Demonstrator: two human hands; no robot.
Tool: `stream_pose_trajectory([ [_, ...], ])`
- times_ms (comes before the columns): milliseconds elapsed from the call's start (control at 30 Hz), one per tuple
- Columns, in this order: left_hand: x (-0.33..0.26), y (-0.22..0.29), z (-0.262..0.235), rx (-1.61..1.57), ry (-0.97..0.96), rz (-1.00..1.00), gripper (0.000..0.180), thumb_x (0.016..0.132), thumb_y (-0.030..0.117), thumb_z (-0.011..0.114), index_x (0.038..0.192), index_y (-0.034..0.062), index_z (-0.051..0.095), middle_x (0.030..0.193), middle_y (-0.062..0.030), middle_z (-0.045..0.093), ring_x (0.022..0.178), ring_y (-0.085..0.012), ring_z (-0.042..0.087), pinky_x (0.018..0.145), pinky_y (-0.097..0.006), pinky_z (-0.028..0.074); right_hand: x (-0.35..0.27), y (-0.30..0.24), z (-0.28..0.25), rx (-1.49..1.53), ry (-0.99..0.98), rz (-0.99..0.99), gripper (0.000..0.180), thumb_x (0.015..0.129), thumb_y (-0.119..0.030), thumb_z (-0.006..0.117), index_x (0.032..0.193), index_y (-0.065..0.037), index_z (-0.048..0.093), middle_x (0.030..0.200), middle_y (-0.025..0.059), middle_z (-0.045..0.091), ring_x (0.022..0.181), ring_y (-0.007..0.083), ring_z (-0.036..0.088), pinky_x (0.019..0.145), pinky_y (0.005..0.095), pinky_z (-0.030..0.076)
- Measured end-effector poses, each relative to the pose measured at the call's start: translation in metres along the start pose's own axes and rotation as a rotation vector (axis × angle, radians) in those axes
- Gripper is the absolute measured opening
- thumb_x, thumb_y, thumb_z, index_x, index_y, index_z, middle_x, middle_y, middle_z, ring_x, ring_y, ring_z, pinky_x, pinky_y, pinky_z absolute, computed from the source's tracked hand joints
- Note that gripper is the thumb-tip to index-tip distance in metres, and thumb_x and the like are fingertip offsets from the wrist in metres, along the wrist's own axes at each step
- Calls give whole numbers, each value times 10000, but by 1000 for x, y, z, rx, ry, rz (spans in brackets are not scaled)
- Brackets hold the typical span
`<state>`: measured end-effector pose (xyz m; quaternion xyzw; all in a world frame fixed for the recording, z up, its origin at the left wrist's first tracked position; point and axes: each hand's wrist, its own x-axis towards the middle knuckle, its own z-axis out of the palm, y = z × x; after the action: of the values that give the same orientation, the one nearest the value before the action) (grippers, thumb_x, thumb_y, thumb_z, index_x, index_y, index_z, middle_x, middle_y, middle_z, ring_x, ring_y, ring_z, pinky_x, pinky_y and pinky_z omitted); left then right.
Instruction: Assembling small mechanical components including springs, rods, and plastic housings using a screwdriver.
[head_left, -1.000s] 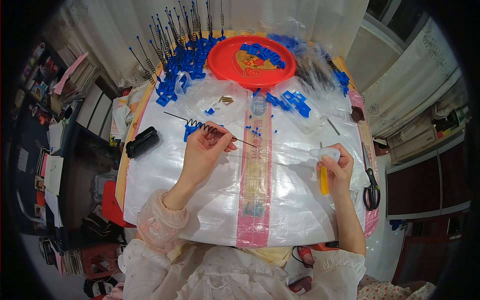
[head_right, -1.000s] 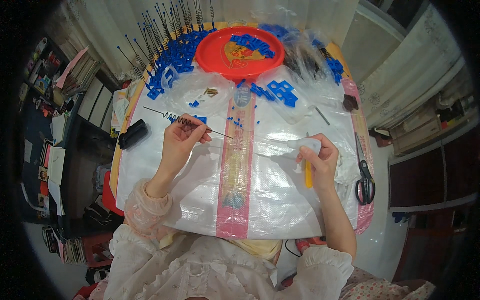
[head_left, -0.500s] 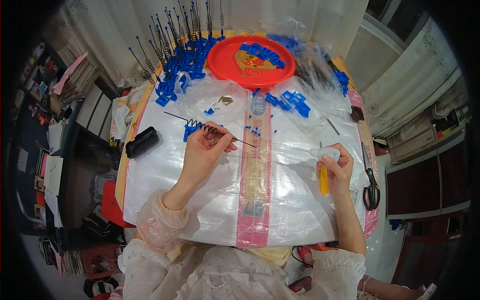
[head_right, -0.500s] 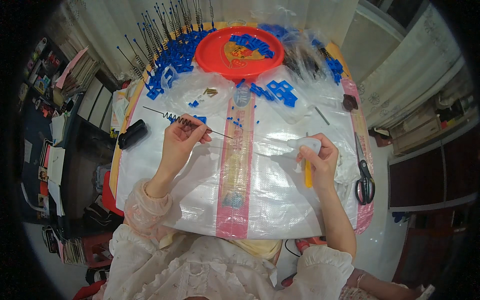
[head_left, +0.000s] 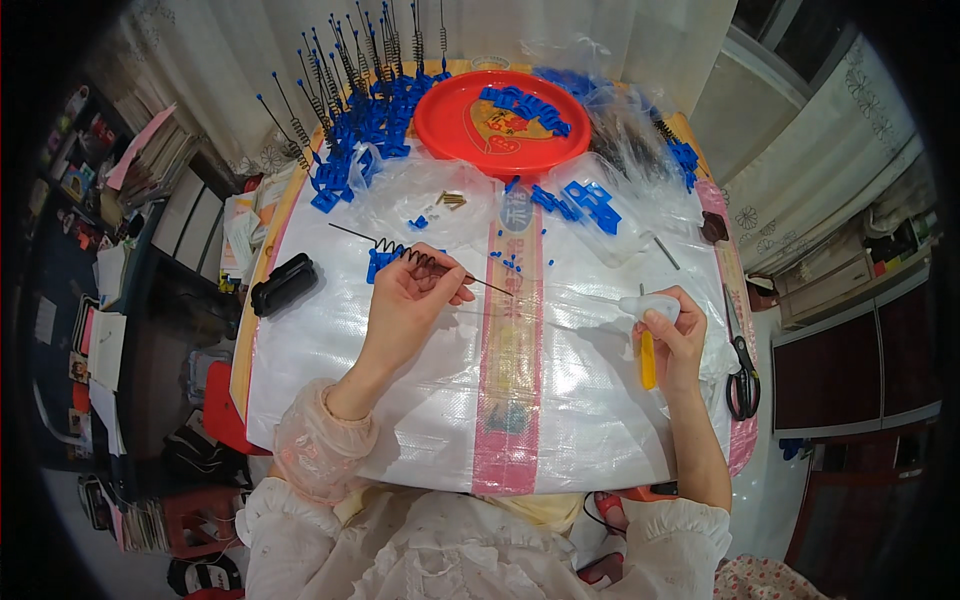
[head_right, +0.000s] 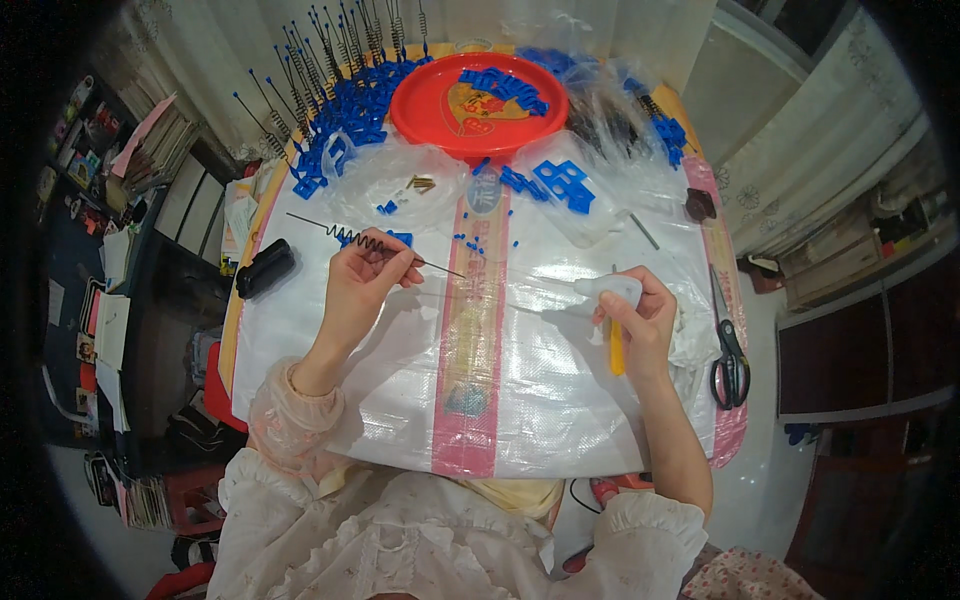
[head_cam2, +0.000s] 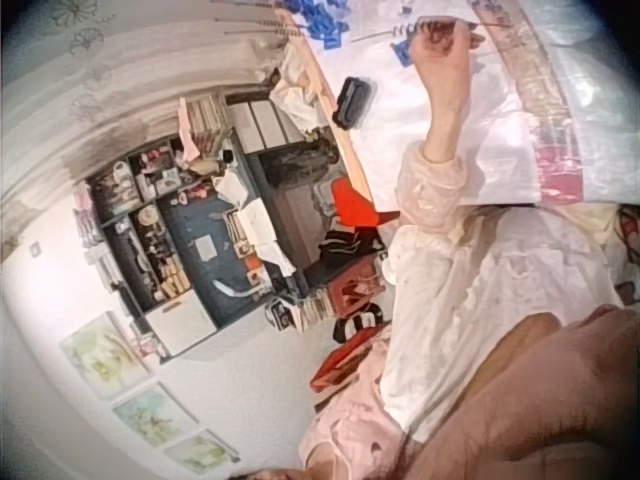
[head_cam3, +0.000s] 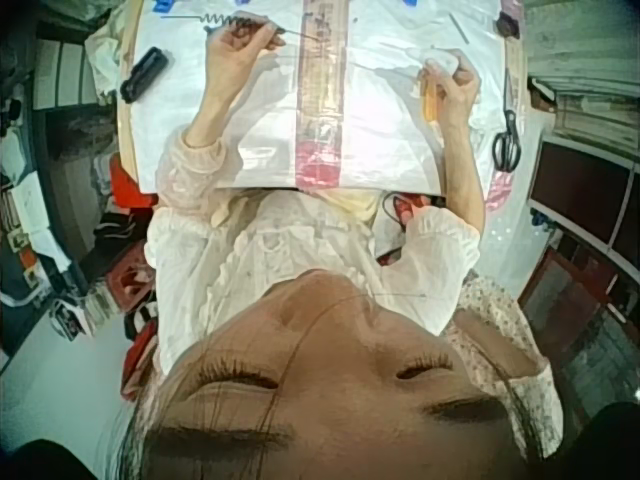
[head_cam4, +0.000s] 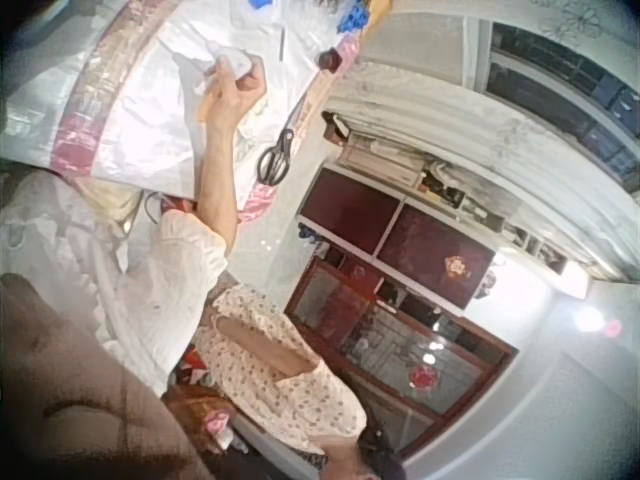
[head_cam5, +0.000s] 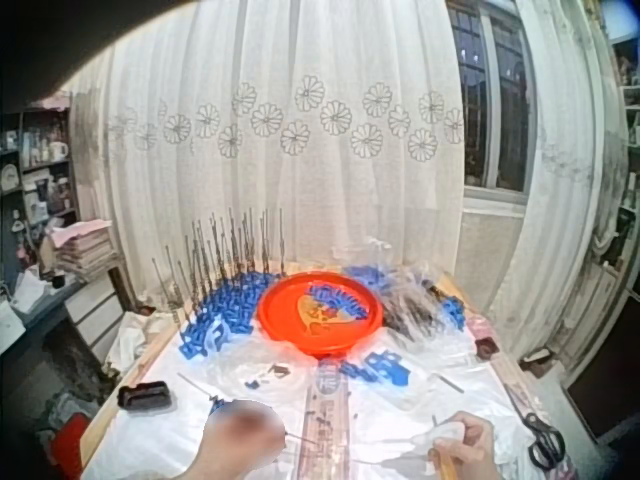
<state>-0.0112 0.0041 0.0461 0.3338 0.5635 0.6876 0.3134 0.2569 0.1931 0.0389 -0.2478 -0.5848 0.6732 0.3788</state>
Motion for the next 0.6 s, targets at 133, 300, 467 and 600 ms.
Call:
stream_pose_trajectory([
  [133, 0, 0, 0, 7, 1, 0, 79, 952, 51, 636, 985, -13, 604, 916, -93, 695, 801, -148, 685, 731, -263, 544, 0, 0, 0, -6, 3, 1, 176, 820, -98, 717, 920, 4, 614, 793, 87, 677, 640, 113, 629, 609, 245, 509],
  [300, 0, 1, 0, 3, -1, 4, 74, 954, 47, 630, 982, -16, 604, 914, -94, 694, 805, -148, 683, 733, -265, 544, 0, 0, -1, -4, -19, 3, 180, 832, -102, 717, 922, -1, 599, 789, 83, 667, 651, 114, 626, 634, 254, 519],
  [467, -1, 2, 1, 8, -2, 5, 70, 955, 43, 627, 980, -19, 605, 911, -95, 693, 806, -147, 682, 734, -264, 545, 0, -1, -1, 4, -20, 10, 179, 840, -101, 716, 924, -3, 592, 789, 82, 664, 656, 112, 627, 644, 252, 523],
  [600, 0, 0, 0, 6, 1, 6, 72, 954, 43, 630, 980, -19, 605, 911, -95, 693, 804, -147, 682, 735, -263, 545, 0, -1, -1, 5, -23, 8, 178, 843, -99, 717, 926, -3, 592, 792, 81, 663, 658, 110, 628, 643, 252, 522],
])
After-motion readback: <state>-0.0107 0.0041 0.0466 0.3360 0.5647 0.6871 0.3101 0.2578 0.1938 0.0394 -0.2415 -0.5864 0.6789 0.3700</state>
